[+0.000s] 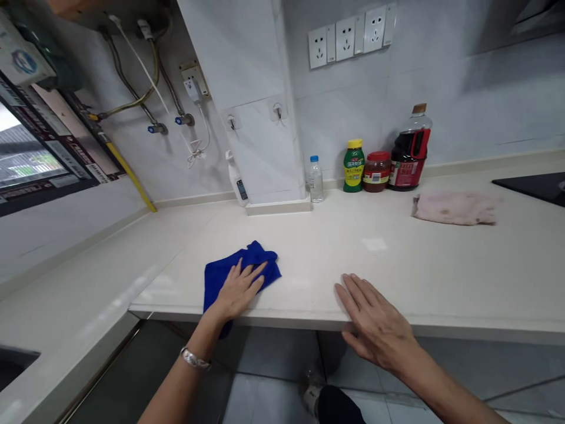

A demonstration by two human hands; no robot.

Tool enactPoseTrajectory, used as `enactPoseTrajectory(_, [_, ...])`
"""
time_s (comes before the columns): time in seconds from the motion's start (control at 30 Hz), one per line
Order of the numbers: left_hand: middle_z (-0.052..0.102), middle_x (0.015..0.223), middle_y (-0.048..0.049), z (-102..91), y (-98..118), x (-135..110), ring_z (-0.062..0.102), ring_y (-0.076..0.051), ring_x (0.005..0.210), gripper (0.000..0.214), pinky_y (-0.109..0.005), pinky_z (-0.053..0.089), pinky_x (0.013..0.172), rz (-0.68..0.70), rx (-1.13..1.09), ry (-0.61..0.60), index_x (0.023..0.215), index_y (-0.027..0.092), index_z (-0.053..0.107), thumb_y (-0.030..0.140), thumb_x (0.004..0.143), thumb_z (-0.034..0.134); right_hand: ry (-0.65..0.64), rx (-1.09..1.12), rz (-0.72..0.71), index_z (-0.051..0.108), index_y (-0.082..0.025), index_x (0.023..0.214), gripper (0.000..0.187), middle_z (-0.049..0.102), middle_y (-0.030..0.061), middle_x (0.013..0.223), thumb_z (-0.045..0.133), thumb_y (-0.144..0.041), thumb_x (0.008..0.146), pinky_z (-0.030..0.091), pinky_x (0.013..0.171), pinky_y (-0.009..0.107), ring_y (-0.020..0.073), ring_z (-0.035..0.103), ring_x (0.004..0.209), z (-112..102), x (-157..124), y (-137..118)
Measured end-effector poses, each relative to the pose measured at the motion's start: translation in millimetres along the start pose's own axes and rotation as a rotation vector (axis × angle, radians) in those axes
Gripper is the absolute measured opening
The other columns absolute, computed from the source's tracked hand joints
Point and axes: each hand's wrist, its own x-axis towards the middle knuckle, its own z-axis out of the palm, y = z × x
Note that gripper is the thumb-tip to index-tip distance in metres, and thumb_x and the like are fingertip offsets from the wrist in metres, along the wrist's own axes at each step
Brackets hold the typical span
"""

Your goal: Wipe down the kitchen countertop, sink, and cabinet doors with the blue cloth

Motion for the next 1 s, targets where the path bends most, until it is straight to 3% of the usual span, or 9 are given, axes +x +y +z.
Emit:
enactPoseTrajectory(0.27, [0.029, 0.163, -0.0042, 15.3, 96.9, -4.5, -0.004, -0.029, 0.156, 0.055, -0.052, 0.003, 0.131, 0.144, 0.015, 0.001, 0.160, 0.038, 0.023, 0.054, 0.107, 0.024, -0.051, 0.061, 0.037, 0.044, -0.002, 0.149, 0.082, 0.049, 0.0285, 0.151, 0.072, -0.026, 0.076, 0.042, 0.118, 0.054, 0.0426, 0.046, 0.142, -11.0, 4.3, -0.6])
enactPoseTrajectory(0.4, [0.032, 0.162, -0.0033, 23.6, 119.0, -7.7, -0.004, -0.029, 0.156, 0.055, -0.053, 0.005, 0.131, 0.206, 0.016, 0.054, 0.159, 0.040, 0.023, 0.057, 0.107, 0.025, -0.049, 0.142, 0.008, 0.039, -0.005, 0.154, 0.079, 0.048, 0.0241, 0.155, 0.066, -0.025, 0.082, 0.035, 0.123, 0.057, 0.0393, 0.042, 0.146, -24.4, 0.5, 2.5])
enactPoseTrajectory(0.5, [0.034, 0.161, -0.0050, 26.1, 126.1, -9.8, -0.001, -0.032, 0.156, 0.056, -0.055, 0.008, 0.131, 0.221, 0.029, 0.076, 0.160, 0.037, 0.025, 0.055, 0.107, 0.026, 0.069, 0.276, -0.022, 0.032, -0.009, 0.158, 0.074, 0.052, 0.0190, 0.153, 0.059, -0.025, 0.090, 0.025, 0.127, 0.062, 0.0333, 0.042, 0.148, -37.7, -15.0, 6.5])
enactPoseTrajectory(0.63, [0.036, 0.159, -0.0060, 28.3, 143.1, -16.3, 0.000, -0.035, 0.156, 0.056, -0.058, 0.010, 0.130, 0.250, 0.021, 0.083, 0.160, 0.036, 0.026, 0.054, 0.106, 0.027, 0.266, 0.317, 0.180, 0.032, -0.015, 0.158, 0.066, 0.057, 0.0165, 0.148, 0.055, -0.018, 0.095, 0.032, 0.124, 0.061, 0.0291, 0.046, 0.145, -49.4, -48.1, 20.4])
enactPoseTrajectory(0.77, [0.043, 0.153, -0.0043, 35.1, 184.0, -22.2, 0.004, -0.036, 0.156, 0.054, -0.058, 0.011, 0.131, 0.356, -0.003, 0.120, 0.159, 0.037, 0.030, 0.052, 0.107, 0.027, 0.407, 0.163, 0.373, 0.045, -0.019, 0.149, 0.054, 0.062, 0.0147, 0.142, 0.058, -0.019, 0.096, 0.028, 0.123, 0.067, 0.0325, 0.052, 0.141, -50.8, -81.1, 53.5])
enactPoseTrajectory(0.9, [0.044, 0.152, -0.0059, 45.4, 237.6, -17.3, 0.007, -0.038, 0.155, 0.054, -0.062, 0.015, 0.130, 0.494, -0.051, 0.156, 0.158, 0.036, 0.033, 0.054, 0.106, 0.029, 0.457, 0.041, 0.474, 0.046, -0.021, 0.149, 0.052, 0.060, 0.0145, 0.145, 0.055, -0.020, 0.098, 0.029, 0.121, 0.068, 0.0336, 0.049, 0.143, -47.3, -107.8, 85.1])
enactPoseTrajectory(1.0, [0.043, 0.153, -0.0064, 52.2, 272.3, -9.5, 0.006, -0.037, 0.155, 0.055, -0.060, 0.015, 0.131, 0.575, -0.063, 0.175, 0.158, 0.038, 0.032, 0.055, 0.106, 0.032, 0.422, -0.028, 0.472, 0.038, -0.022, 0.155, 0.058, 0.054, 0.0152, 0.152, 0.048, -0.018, 0.098, 0.029, 0.122, 0.065, 0.0325, 0.040, 0.149, -39.3, -119.2, 88.9])
